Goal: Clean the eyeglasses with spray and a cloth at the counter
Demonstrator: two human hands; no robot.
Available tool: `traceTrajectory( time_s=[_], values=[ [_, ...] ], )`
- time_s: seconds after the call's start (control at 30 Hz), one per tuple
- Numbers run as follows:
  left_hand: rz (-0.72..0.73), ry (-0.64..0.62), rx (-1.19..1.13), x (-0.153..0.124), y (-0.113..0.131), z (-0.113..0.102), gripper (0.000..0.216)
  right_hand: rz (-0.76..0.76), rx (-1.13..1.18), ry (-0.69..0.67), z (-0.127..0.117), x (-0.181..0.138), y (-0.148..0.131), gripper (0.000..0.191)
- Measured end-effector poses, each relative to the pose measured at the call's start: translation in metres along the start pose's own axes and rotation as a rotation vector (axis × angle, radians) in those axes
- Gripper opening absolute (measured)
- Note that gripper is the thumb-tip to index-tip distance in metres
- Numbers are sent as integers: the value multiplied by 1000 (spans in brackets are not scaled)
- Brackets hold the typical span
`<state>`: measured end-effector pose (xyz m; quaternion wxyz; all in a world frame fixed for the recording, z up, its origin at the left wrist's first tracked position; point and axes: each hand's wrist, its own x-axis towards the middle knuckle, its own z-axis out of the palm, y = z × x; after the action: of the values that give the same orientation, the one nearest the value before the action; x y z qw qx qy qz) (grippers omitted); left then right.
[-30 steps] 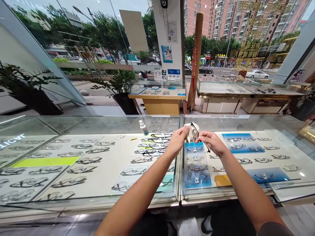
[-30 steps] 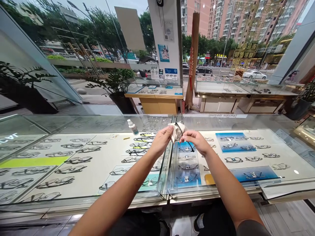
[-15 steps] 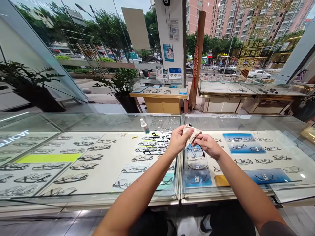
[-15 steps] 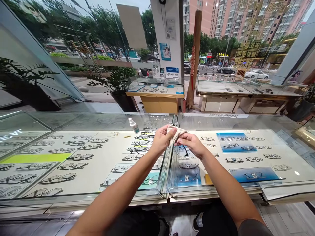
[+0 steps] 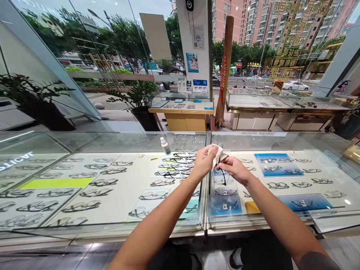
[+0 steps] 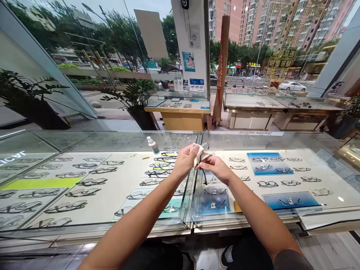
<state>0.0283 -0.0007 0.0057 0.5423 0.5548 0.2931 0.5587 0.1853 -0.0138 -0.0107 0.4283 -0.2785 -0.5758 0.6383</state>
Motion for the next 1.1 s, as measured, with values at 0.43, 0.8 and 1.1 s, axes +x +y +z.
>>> traceTrajectory(
  time_s=[0.43,0.8,1.1],
  values=[
    [95,-268,853,-4,-21,-7,56,-159,135,222,-49,-8,-42,41],
    [932,30,1149,4,-3,-21,83,24,-210,-121,-52,-16,-49,42],
    [1012,-18,1163,-2,47,-16,67,24,-217,-245,-40,-19,-81,42]
  ],
)
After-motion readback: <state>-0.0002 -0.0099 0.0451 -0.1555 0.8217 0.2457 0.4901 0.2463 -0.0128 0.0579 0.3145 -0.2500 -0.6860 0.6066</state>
